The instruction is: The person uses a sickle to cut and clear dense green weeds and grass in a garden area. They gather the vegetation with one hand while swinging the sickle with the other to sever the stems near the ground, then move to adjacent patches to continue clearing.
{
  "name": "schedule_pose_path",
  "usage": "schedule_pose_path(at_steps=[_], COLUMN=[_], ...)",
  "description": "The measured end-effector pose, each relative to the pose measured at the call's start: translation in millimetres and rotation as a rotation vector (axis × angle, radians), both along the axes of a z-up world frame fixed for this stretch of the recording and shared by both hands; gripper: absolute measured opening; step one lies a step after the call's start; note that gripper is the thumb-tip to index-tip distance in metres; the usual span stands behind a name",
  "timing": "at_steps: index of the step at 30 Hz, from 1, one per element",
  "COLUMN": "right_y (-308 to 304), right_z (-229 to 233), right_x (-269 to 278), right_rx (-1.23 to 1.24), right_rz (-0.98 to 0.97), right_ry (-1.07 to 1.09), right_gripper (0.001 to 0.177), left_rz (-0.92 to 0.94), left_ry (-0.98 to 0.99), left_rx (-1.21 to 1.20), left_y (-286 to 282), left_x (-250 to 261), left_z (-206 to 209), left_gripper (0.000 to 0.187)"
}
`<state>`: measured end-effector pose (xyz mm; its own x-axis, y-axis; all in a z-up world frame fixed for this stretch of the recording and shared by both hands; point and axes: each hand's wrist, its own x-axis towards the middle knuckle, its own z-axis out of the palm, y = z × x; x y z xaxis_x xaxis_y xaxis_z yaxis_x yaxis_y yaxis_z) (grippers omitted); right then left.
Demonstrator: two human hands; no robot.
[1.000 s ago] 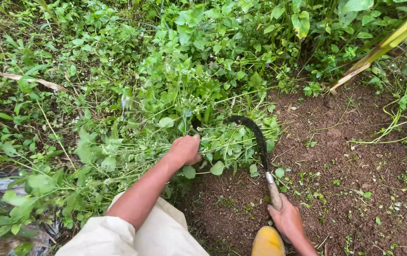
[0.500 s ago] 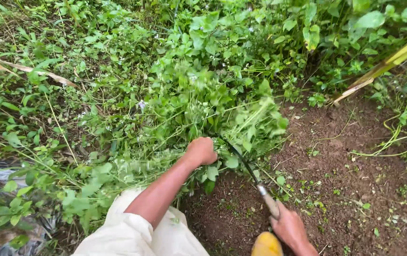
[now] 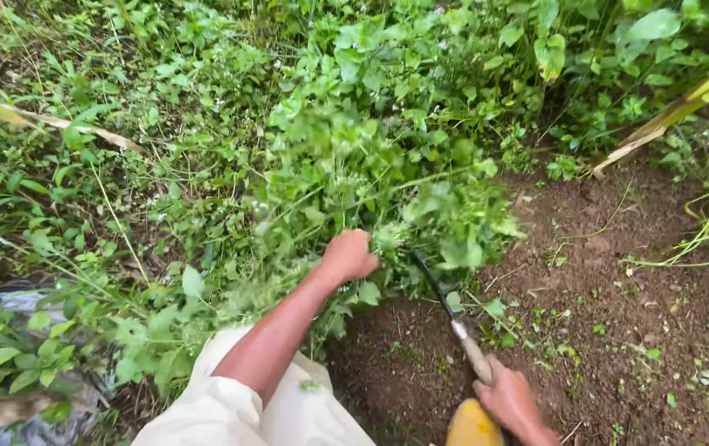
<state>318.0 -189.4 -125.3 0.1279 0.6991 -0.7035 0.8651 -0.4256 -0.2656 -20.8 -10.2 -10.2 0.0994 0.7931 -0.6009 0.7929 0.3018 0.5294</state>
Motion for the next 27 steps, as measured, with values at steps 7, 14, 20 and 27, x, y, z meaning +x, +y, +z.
schedule_pose_path(at_steps=[7,14,20,27], right_y=[-10.7,5.8,-7.1,-27.4], right_z=[21.7,-17.7,25.9,20.9], right_x=[-3.4,14.7,-4.9,7.9], right_rx=[0.167,-0.179,-0.03,0.153], right_rz=[-0.174,-0.112,-0.127,-0.399], right_ry=[0.033,0.072,0.148,0.244], right_gripper=[0.03,0.037,0.065,0.057], left_rz=[0.022,0.492,0.839,0.401], left_ry=[0.128,-0.353,-0.941,-0.047], left_rx=[0.138,0.373,0.85,0.664], left_y=[6.5,20.4,47.8,22.8], left_x=[-21.2,-15.0,-20.1,14.0], left_z=[-37.5,-8.6,-105.3,-50.7], left_gripper=[0.027,0.058,0.031,0.05])
